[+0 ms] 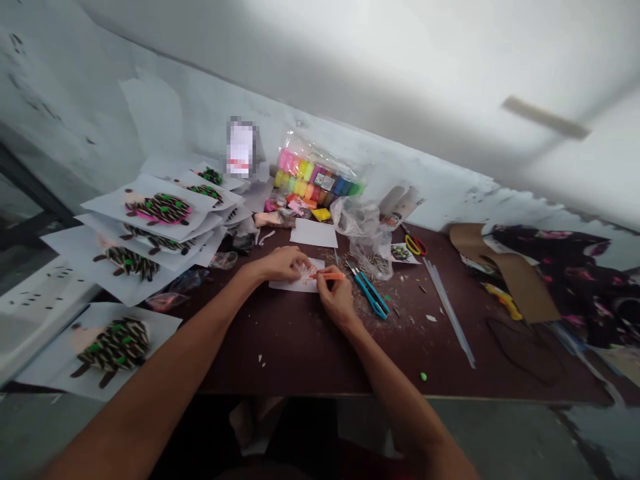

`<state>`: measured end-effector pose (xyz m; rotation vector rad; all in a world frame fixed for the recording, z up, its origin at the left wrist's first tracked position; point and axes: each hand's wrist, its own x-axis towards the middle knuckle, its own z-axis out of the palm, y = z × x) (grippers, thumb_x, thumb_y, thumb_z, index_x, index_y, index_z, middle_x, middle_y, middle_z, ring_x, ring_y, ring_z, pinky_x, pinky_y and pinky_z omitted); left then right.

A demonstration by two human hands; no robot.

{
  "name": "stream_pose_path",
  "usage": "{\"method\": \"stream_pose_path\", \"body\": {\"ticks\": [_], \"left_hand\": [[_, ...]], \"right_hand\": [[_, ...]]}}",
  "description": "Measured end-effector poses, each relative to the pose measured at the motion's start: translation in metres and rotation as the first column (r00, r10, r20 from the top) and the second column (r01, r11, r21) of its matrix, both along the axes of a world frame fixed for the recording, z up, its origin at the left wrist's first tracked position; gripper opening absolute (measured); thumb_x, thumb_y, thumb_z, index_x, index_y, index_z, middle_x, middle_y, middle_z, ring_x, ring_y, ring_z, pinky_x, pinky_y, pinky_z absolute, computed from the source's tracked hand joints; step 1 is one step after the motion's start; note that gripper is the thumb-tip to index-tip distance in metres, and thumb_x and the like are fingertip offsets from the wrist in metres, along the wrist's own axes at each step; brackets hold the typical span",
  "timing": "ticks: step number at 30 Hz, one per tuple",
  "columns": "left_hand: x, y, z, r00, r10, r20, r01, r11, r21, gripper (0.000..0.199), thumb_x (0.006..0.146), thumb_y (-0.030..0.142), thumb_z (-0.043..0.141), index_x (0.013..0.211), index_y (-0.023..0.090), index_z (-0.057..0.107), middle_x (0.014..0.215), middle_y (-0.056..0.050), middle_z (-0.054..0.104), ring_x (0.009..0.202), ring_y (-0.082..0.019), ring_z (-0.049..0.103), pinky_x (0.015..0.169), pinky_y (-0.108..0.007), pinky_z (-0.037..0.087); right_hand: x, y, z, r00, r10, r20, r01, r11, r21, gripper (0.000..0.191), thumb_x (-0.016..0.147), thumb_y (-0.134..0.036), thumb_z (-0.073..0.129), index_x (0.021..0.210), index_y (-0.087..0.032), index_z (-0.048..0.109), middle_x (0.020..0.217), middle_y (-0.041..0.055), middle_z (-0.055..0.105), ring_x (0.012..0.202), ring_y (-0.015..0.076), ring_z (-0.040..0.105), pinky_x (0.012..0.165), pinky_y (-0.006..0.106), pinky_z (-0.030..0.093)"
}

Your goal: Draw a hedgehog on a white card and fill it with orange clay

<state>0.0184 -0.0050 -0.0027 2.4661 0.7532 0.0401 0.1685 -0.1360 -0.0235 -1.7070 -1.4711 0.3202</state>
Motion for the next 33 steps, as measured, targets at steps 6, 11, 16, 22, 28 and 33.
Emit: {"method": "stream_pose_path", "body": {"ticks": [6,11,16,22,28,33], "left_hand": [[-0.0064,0.0014,-0.0131,0.997,-0.017,0.071,0.016,1.000,0.013,0.047,0.077,0.024,0.058,0.122,0.026,0.069,0.108,-0.007,0.063,0.104,-0.023,0.058,0.090,-0.030,0.043],[-0.0055,-0.0013,-0.0106,0.999,-0.005,0.046,0.004,1.000,0.020,0.046,0.077,0.025,0.056,0.122,0.025,0.069,0.113,-0.007,0.063,0.109,-0.023,0.056,0.095,-0.031,0.041],[-0.0056,-0.0021,-0.0094,0.999,-0.009,0.048,0.009,1.000,0.019,0.047,0.078,0.026,0.056,0.123,0.025,0.068,0.114,-0.009,0.063,0.109,-0.025,0.056,0.095,-0.034,0.041],[-0.0053,-0.0025,-0.0088,1.000,-0.005,0.027,0.005,1.000,0.028,0.047,0.080,0.027,0.055,0.124,0.026,0.067,0.114,-0.008,0.063,0.109,-0.024,0.055,0.096,-0.033,0.040],[-0.0048,-0.0033,-0.0074,1.000,-0.003,0.022,0.002,1.000,0.027,0.046,0.078,0.026,0.056,0.123,0.026,0.067,0.114,-0.008,0.063,0.109,-0.025,0.056,0.096,-0.034,0.041],[-0.0058,-0.0032,-0.0072,0.998,-0.013,0.053,0.011,0.999,0.031,0.047,0.078,0.024,0.055,0.123,0.023,0.068,0.112,-0.009,0.064,0.105,-0.024,0.057,0.092,-0.032,0.042]], "right_hand": [[-0.0001,0.0003,-0.0010,0.999,0.035,0.018,-0.034,0.999,-0.033,0.031,0.090,-0.042,0.048,0.079,-0.019,0.066,0.070,0.0024,0.065,0.055,0.0135,0.054,0.055,0.025,0.036],[0.0005,0.0015,-0.0032,0.999,0.048,0.008,-0.048,0.998,-0.046,0.031,0.090,-0.041,0.049,0.080,-0.019,0.067,0.074,0.0029,0.067,0.058,0.0141,0.057,0.058,0.025,0.039],[0.0004,0.0020,-0.0035,0.997,0.071,0.021,-0.070,0.996,-0.054,0.030,0.090,-0.038,0.050,0.080,-0.019,0.070,0.083,0.0044,0.070,0.062,0.0140,0.060,0.060,0.025,0.041],[0.0007,0.0017,-0.0042,0.998,0.021,0.058,-0.018,0.999,-0.048,0.029,0.090,-0.040,0.049,0.081,-0.019,0.067,0.073,0.0035,0.069,0.060,0.0159,0.061,0.058,0.026,0.039],[-0.0007,0.0009,-0.0024,0.999,0.044,0.029,-0.043,0.998,-0.055,0.028,0.089,-0.041,0.050,0.080,-0.020,0.067,0.072,0.0025,0.068,0.056,0.0146,0.058,0.055,0.025,0.038],[-0.0010,-0.0002,0.0002,0.999,0.007,-0.036,-0.008,1.000,-0.002,0.027,0.087,-0.040,0.050,0.079,-0.020,0.064,0.065,0.0006,0.063,0.053,0.0135,0.054,0.053,0.025,0.038]]}}
